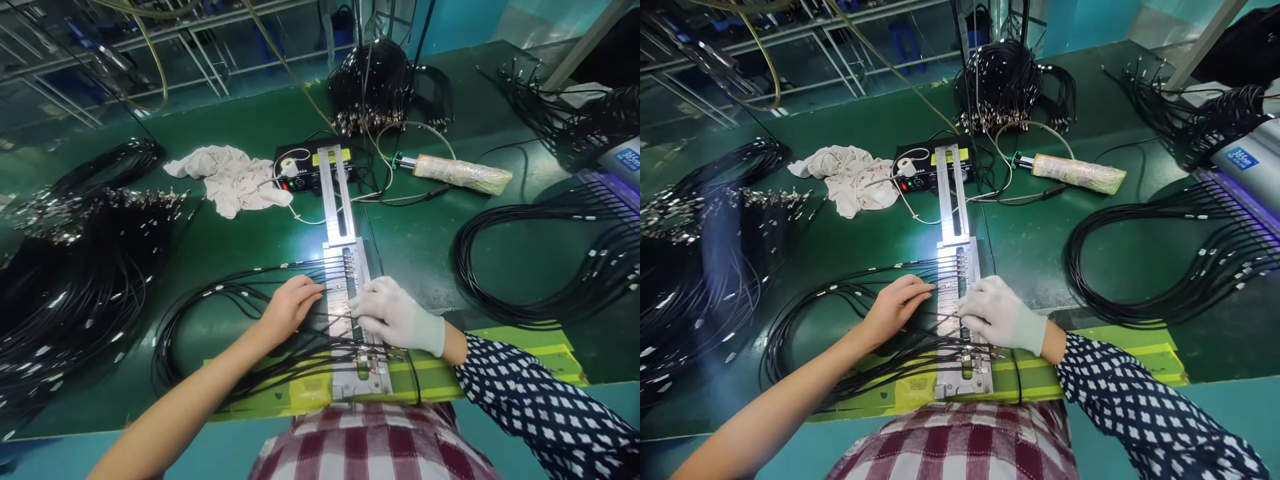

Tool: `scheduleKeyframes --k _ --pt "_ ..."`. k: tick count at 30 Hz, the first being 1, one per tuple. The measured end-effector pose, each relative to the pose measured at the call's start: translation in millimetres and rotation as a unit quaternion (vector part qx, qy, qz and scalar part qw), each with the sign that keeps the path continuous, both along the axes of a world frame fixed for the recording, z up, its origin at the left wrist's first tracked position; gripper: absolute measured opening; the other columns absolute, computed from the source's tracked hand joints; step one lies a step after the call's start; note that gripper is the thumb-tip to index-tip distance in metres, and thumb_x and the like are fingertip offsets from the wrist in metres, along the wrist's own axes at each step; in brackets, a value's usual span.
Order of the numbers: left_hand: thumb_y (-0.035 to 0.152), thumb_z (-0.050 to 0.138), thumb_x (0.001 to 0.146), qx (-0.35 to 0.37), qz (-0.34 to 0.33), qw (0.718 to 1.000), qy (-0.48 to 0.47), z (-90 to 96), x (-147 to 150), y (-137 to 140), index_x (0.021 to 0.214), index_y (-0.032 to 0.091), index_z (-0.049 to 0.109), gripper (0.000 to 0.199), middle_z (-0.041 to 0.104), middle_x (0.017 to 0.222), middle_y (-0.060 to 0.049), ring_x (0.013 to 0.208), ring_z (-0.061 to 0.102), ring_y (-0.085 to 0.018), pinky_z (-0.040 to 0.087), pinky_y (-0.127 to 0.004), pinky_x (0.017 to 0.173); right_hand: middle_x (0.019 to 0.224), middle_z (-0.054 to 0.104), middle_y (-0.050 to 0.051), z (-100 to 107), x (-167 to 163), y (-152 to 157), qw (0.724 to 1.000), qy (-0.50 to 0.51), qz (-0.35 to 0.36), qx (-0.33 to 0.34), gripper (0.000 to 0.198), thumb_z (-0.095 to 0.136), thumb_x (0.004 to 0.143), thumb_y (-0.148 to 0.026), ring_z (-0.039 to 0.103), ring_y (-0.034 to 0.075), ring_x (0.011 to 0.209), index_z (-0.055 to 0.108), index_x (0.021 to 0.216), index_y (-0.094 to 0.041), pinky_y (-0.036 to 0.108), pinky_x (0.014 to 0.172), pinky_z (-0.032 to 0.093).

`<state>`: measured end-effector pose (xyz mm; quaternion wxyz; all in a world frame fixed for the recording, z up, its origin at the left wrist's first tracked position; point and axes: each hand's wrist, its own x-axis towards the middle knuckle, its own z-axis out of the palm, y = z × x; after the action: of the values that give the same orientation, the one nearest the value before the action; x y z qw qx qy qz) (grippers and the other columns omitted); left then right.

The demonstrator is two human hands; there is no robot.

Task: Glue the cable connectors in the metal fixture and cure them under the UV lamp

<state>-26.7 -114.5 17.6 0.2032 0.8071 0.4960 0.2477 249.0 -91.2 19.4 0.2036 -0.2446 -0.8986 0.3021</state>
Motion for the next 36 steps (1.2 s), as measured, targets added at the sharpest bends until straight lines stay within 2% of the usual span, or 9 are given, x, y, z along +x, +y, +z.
scheduleKeyframes --k 4,10,15,20,23,26,29,32,36 --pt "0.021 0.042 0.100 0.081 -0.049 0.992 0.078 -9.6 5.4 12.2 0.119 0.019 0.063 0.028 0.065 0.092 -0.007 0.085 0.058 -0.016 0.049 -0.029 0.077 0.096 0.075 0.000 -1.1 -1.9 -5.7 0.998 0.047 0.040 -0.012 0.019 0.051 0.097 -0.024 0.060 0.020 0.096 0.069 0.097 -0.024 0.043 0.094 0.038" --pt "0.023 0.033 0.102 0.089 -0.109 0.971 0.194 -17.8 9.9 23.9 0.124 0.022 0.061 0.035 0.061 0.093 -0.006 0.084 0.052 -0.016 0.044 -0.031 0.078 0.088 0.074 -0.001 -6.1 1.5 1.4 0.993 0.118 -0.023 -0.009 0.018 0.052 0.096 -0.022 0.063 0.019 0.091 0.069 0.092 -0.026 0.041 0.089 0.043" --pt "0.020 0.033 0.102 0.089 -0.151 0.967 0.183 -9.8 11.7 24.9 0.132 0.019 0.054 0.036 0.060 0.096 -0.009 0.087 0.051 -0.019 0.045 -0.034 0.079 0.089 0.072 0.001 -12.9 10.2 14.1 0.981 0.141 -0.126 -0.031 0.016 0.056 0.094 -0.024 0.063 0.021 0.091 0.071 0.094 -0.027 0.042 0.087 0.046" --pt "0.015 0.036 0.100 0.101 -0.170 0.970 0.144 -7.7 14.8 29.5 0.125 0.014 0.054 0.031 0.062 0.097 -0.010 0.089 0.051 -0.019 0.046 -0.033 0.080 0.090 0.072 0.001 -12.1 12.8 23.0 0.958 0.142 -0.200 -0.149 0.019 0.054 0.096 -0.025 0.063 0.021 0.093 0.072 0.091 -0.027 0.041 0.089 0.049" --pt "0.016 0.038 0.100 0.096 -0.144 0.976 0.133 -11.5 16.3 26.6 0.121 0.016 0.058 0.029 0.063 0.099 -0.009 0.090 0.054 -0.019 0.046 -0.033 0.082 0.087 0.072 0.001 -10.2 11.5 25.0 0.947 0.149 -0.208 -0.193 0.021 0.052 0.096 -0.027 0.064 0.022 0.092 0.072 0.090 -0.026 0.041 0.088 0.049" --pt "0.017 0.039 0.099 0.102 -0.085 0.976 0.172 -12.9 19.5 11.5 0.127 0.018 0.057 0.033 0.063 0.113 -0.013 0.104 0.056 -0.023 0.045 -0.038 0.089 0.087 0.073 0.001 -10.3 11.1 25.4 0.947 0.144 -0.209 -0.197 0.021 0.052 0.096 -0.027 0.064 0.022 0.091 0.072 0.090 -0.026 0.041 0.088 0.049" --pt "0.014 0.040 0.098 0.080 -0.046 0.973 0.211 -10.8 24.9 -12.1 0.145 0.018 0.040 0.048 0.055 0.136 -0.016 0.122 0.050 -0.028 0.041 -0.042 0.099 0.088 0.073 0.001 -11.8 11.6 25.4 0.950 0.137 -0.206 -0.191 0.020 0.053 0.096 -0.028 0.064 0.022 0.092 0.072 0.092 -0.026 0.041 0.089 0.049" --pt "0.020 0.044 0.098 0.044 -0.016 0.975 0.215 -8.5 30.7 -32.0 0.155 0.015 0.020 0.062 0.046 0.148 -0.017 0.133 0.044 -0.030 0.039 -0.044 0.106 0.089 0.074 0.002 -13.0 12.3 25.6 0.953 0.125 -0.201 -0.188 0.020 0.053 0.096 -0.028 0.065 0.022 0.091 0.072 0.092 -0.025 0.041 0.089 0.049" --pt "0.033 0.046 0.097 0.016 -0.003 0.978 0.210 -7.9 35.5 -41.1 0.156 0.012 0.012 0.071 0.035 0.156 -0.018 0.144 0.033 -0.032 0.036 -0.048 0.113 0.089 0.073 0.001 -13.6 13.0 25.5 0.954 0.118 -0.200 -0.189 0.020 0.053 0.097 -0.029 0.065 0.021 0.091 0.072 0.093 -0.026 0.042 0.088 0.048"
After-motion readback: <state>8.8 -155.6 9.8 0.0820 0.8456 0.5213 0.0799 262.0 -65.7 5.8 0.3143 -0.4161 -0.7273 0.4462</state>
